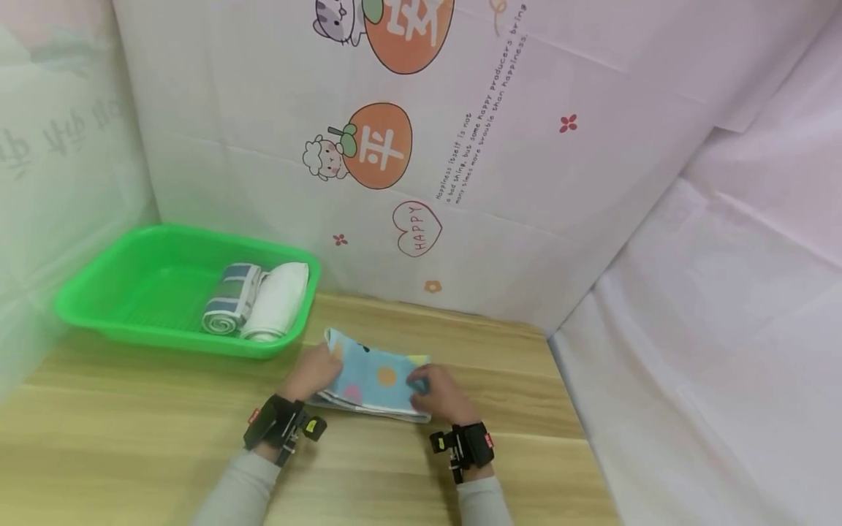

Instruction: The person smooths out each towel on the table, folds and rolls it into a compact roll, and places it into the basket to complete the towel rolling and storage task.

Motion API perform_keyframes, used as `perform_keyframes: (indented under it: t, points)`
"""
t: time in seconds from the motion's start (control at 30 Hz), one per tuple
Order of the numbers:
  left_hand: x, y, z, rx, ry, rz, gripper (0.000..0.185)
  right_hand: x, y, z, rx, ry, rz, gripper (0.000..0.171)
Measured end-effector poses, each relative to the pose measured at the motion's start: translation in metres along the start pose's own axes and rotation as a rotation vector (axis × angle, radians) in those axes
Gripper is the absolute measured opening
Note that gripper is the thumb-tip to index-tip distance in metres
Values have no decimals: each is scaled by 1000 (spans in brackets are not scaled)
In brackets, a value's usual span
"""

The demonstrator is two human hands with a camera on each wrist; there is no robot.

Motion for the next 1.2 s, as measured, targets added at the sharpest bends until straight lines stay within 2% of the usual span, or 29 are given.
perform_keyframes:
  t: [0.1,0.17,0.2,0.3,0.43,0.53,0.6,0.7,0.87,0.97,1.1,1.2]
  points:
    - [-10,-5,-1,-17,4,-104,18,2,-1,0,2,-10,16,39]
    - [-14,-5,-1,6,9,-112,7,3,-2,0,12,-15,21,41]
    - [-16,-5,-3,30,3,-127,13,3,-3,-1,17,-12,29,42]
    - [-17,-6,-8,145,-31,-142,45,2,-3,0,33,-6,39,40]
    - [-9,-6,-12,295,-106,-192,54,2,-4,-1,58,-5,68,38]
    - [4,-12,-10,359,-163,-252,45,3,-6,-1,85,-25,94,41]
    - [14,-17,-6,378,-188,-313,30,4,-9,-2,104,-35,120,44]
    - [26,-28,1,346,-194,-361,13,2,-13,-5,123,-46,151,48]
    - [37,-48,6,258,-238,-432,25,-5,-17,-6,134,-50,200,46]
    - [36,-53,3,235,-300,-458,31,-12,-20,-7,127,-67,257,44]
    - [25,-56,-9,216,-369,-471,38,-20,-26,-8,112,-85,344,38]
    - [17,-56,-20,149,-393,-469,48,-27,-30,-7,101,-92,366,32]
Point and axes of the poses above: each hand's wrist, its own z-axis away from the middle knuckle, its own y-axis out of the back of the hand, x = y × z, the point moved 2 cm from there along -z, towards the middle knuckle, and after that the axes turned 14 degrees about -z, right-handed, at the moved point
